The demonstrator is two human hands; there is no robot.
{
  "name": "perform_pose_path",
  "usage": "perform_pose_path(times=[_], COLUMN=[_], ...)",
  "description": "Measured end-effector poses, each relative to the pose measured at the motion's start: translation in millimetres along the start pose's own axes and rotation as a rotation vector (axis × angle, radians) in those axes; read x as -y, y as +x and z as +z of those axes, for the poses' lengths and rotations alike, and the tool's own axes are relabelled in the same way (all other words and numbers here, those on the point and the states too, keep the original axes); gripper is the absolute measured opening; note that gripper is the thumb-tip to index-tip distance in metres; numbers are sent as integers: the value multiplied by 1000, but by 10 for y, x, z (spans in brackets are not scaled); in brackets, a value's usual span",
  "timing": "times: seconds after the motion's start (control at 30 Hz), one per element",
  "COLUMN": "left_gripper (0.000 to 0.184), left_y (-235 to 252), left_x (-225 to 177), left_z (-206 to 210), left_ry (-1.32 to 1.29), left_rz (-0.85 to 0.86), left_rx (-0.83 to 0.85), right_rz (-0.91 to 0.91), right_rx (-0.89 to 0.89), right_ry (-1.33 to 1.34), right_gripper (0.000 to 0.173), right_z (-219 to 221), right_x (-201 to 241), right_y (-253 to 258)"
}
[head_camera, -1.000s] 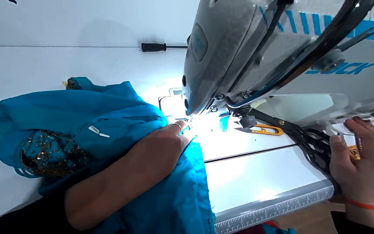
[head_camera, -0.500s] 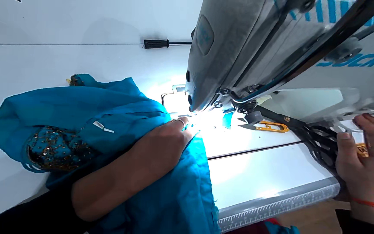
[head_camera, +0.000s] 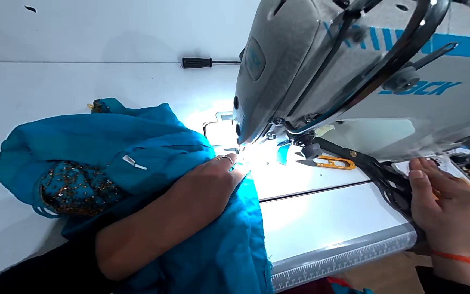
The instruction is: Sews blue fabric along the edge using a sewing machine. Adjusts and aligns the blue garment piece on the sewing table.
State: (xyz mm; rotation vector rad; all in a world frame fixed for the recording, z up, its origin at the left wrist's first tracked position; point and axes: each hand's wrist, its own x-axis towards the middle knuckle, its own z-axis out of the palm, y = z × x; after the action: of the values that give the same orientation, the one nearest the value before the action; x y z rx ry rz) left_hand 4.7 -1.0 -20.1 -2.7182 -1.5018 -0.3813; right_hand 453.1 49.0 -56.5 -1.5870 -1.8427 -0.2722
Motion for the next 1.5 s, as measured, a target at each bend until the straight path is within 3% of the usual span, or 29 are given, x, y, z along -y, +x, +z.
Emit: perform_pose_path(times=[0.27, 0.7, 0.9, 1.07, 1.2, 1.3, 1.5], left_gripper=[35, 37, 32, 32, 32, 35, 37], left_y=[2, 45, 50, 10, -98, -148, -152], left_x=[-4, 38, 51, 46, -93, -228, -289], left_z=[-3, -32, -74, -120, -165, -232, -161], left_ry=[-8, -27, -28, -58, -101, -160, -214], left_rz=[11, -20, 46, 130, 209, 303, 490], left_rx=[-14, 75, 65, 76, 39, 58, 93], right_rz=[-124, -111, -204, -267, -196, -211, -118], right_rx=[-47, -57, -292, -90, 325, 485, 491], right_ry=[27, 32, 7, 273, 689, 774, 1025], right_gripper=[63, 62, 47, 27, 23, 29, 25], right_z=[4, 2, -35, -14, -42, -82, -64], right_x=[-94, -71, 95, 1144, 1892, 2139, 2232], right_y=[-27, -35, -252, -668, -929, -985, -1024])
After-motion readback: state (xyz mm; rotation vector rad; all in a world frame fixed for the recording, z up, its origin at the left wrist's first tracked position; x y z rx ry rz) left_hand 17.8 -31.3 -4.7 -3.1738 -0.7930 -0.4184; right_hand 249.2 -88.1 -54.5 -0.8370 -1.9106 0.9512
